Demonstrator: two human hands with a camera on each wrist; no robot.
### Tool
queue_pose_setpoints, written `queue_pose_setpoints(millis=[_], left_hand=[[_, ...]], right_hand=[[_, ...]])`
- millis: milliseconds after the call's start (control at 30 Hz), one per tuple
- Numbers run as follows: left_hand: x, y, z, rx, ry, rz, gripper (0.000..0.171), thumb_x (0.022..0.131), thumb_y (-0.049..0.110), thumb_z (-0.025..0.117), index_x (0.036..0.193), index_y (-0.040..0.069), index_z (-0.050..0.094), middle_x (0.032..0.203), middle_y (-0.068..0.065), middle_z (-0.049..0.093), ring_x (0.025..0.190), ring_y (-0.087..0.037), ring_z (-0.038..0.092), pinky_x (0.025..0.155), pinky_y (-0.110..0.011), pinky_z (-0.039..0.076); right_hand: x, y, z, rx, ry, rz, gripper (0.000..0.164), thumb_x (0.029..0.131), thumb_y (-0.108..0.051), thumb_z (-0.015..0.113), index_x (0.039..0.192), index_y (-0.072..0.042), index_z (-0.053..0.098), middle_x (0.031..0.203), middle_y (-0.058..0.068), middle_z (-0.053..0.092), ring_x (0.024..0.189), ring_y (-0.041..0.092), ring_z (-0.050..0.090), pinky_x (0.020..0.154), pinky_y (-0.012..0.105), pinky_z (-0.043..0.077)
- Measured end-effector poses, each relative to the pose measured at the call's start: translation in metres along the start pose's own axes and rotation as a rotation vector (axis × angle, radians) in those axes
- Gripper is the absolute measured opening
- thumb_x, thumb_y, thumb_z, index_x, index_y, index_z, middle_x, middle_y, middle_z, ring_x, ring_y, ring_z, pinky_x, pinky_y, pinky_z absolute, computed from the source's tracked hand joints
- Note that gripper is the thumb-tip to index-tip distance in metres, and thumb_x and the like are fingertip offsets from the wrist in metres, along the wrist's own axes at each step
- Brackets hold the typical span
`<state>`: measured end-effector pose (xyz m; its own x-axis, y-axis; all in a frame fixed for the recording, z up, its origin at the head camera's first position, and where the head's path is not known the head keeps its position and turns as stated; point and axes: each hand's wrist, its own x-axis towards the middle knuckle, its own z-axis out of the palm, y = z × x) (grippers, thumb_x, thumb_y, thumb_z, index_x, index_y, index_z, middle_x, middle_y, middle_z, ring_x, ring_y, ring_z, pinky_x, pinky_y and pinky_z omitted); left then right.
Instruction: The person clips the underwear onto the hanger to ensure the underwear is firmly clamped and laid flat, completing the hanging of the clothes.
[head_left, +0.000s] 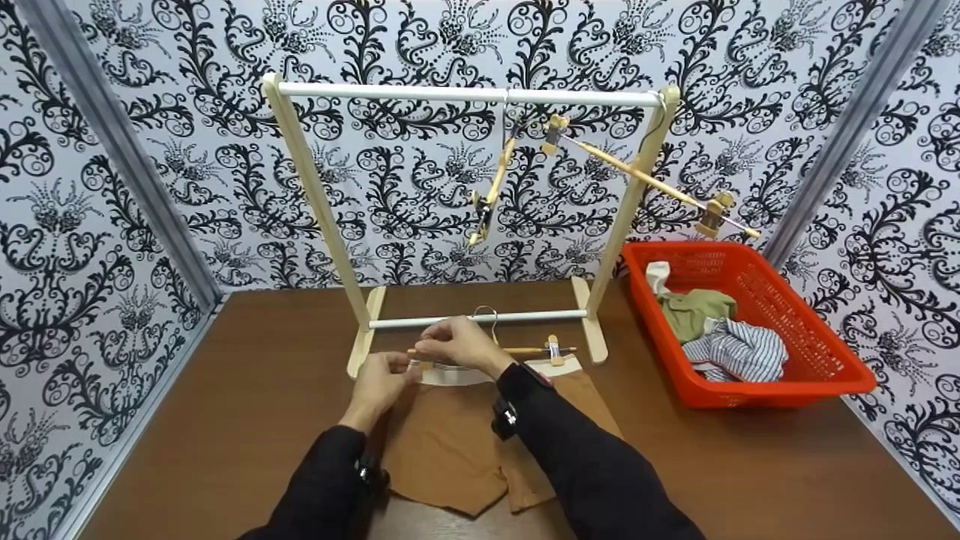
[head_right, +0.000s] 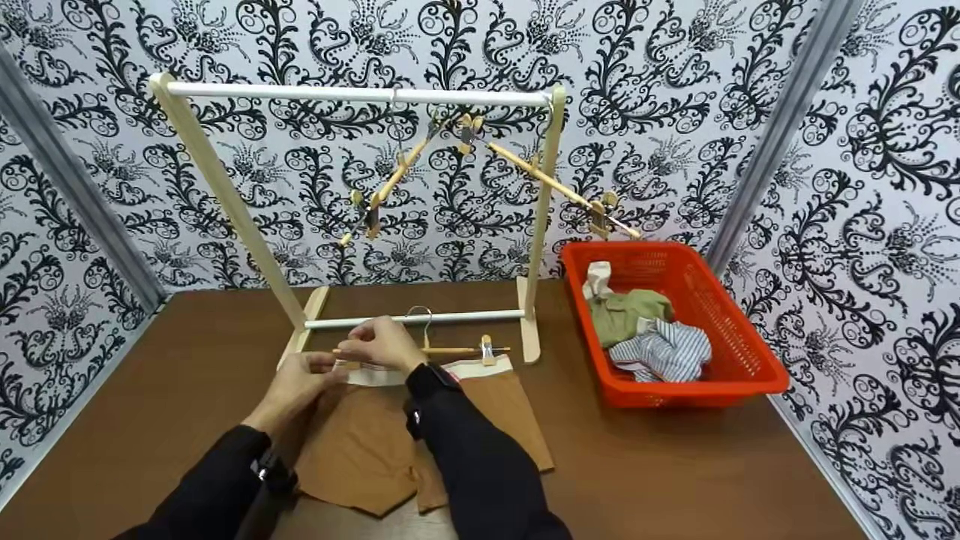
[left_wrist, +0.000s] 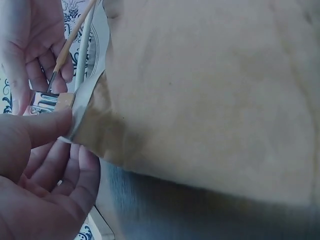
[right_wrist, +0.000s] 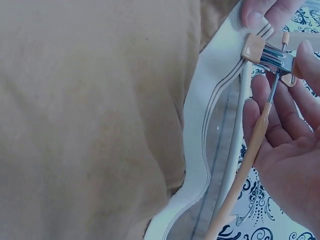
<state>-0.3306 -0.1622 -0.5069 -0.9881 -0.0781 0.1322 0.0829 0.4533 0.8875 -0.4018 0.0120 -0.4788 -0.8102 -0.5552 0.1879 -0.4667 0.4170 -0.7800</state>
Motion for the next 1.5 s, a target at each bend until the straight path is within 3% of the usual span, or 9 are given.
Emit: queue_pose_setpoints(millis=[233,533,667,767,933,1000,1133,1367,1500], left_hand=[[-0.001,0.001,-0.004,0.040,0.001,-0.018,0.020,0.084,0.004,0.077,0.098,-0.009,0.074,0.088,-0.013,0.074,0.081,-0.022,0.066,0.072,-0.033,0.054],[-0.002,-0.001,-0.004,0.013,-0.027,-0.012,0.014,0.084,0.002,0.076,0.096,-0.007,0.075,0.085,-0.009,0.073,0.072,-0.015,0.061,0.066,-0.027,0.049],[-0.002,0.001,-0.003,-0.006,-0.038,0.002,0.012,0.085,0.001,0.076,0.095,-0.006,0.075,0.085,-0.009,0.073,0.073,-0.015,0.060,0.067,-0.028,0.049],[-0.002,0.001,-0.004,-0.047,-0.036,-0.014,0.012,0.085,0.002,0.077,0.094,-0.006,0.076,0.085,-0.010,0.073,0.074,-0.015,0.061,0.066,-0.027,0.049],[-0.005,0.000,-0.008,-0.228,-0.011,-0.127,0.017,0.087,0.005,0.077,0.099,-0.007,0.075,0.088,-0.010,0.074,0.074,-0.015,0.063,0.064,-0.026,0.050],[-0.006,0.000,-0.009,-0.272,0.000,-0.144,0.019,0.087,0.006,0.078,0.101,-0.007,0.075,0.089,-0.010,0.074,0.074,-0.015,0.064,0.064,-0.025,0.050],[-0.007,0.001,-0.009,-0.263,0.009,-0.115,0.019,0.087,0.006,0.078,0.099,-0.008,0.075,0.089,-0.010,0.073,0.074,-0.014,0.062,0.064,-0.024,0.049],[-0.006,0.002,-0.006,-0.256,0.033,-0.157,0.018,0.086,0.006,0.078,0.099,-0.006,0.075,0.089,-0.008,0.074,0.075,-0.012,0.063,0.066,-0.023,0.049],[-0.005,0.004,-0.006,-0.260,0.030,-0.147,0.017,0.087,0.005,0.077,0.099,-0.008,0.075,0.090,-0.009,0.074,0.076,-0.012,0.063,0.067,-0.023,0.049]], right_hand=[[-0.001,0.004,0.000,0.015,0.055,-0.037,0.029,0.090,-0.025,0.079,0.106,-0.001,0.077,0.094,0.002,0.076,0.080,0.004,0.064,0.075,0.022,0.051],[-0.001,0.001,-0.004,0.090,0.117,-0.014,0.015,0.087,-0.023,0.082,0.097,-0.012,0.080,0.090,-0.006,0.075,0.080,0.007,0.067,0.075,0.025,0.053],[-0.002,0.002,-0.004,0.115,0.111,-0.019,0.011,0.087,-0.020,0.082,0.095,-0.012,0.080,0.089,-0.005,0.076,0.081,0.009,0.068,0.077,0.026,0.053],[-0.003,0.002,-0.003,0.117,0.101,-0.029,0.010,0.088,-0.020,0.081,0.095,-0.012,0.081,0.089,-0.006,0.076,0.081,0.009,0.067,0.077,0.025,0.052],[-0.003,0.004,0.000,0.087,0.097,-0.075,0.012,0.089,-0.021,0.080,0.095,-0.010,0.081,0.090,-0.005,0.076,0.081,0.007,0.066,0.076,0.024,0.052],[-0.003,0.005,0.001,0.083,0.096,-0.088,0.013,0.089,-0.020,0.080,0.095,-0.009,0.081,0.090,-0.004,0.076,0.082,0.007,0.066,0.078,0.025,0.051],[-0.004,0.006,0.004,0.067,0.095,-0.081,0.012,0.090,-0.021,0.079,0.096,-0.011,0.081,0.091,-0.006,0.076,0.084,0.006,0.066,0.080,0.024,0.051],[-0.004,0.006,0.006,0.092,0.074,-0.056,0.012,0.091,-0.020,0.078,0.098,-0.011,0.080,0.092,-0.006,0.077,0.085,0.007,0.067,0.082,0.025,0.051],[-0.005,0.007,0.006,0.081,0.064,-0.052,0.017,0.091,-0.025,0.078,0.101,-0.011,0.080,0.094,-0.007,0.076,0.087,0.006,0.067,0.085,0.025,0.050]])
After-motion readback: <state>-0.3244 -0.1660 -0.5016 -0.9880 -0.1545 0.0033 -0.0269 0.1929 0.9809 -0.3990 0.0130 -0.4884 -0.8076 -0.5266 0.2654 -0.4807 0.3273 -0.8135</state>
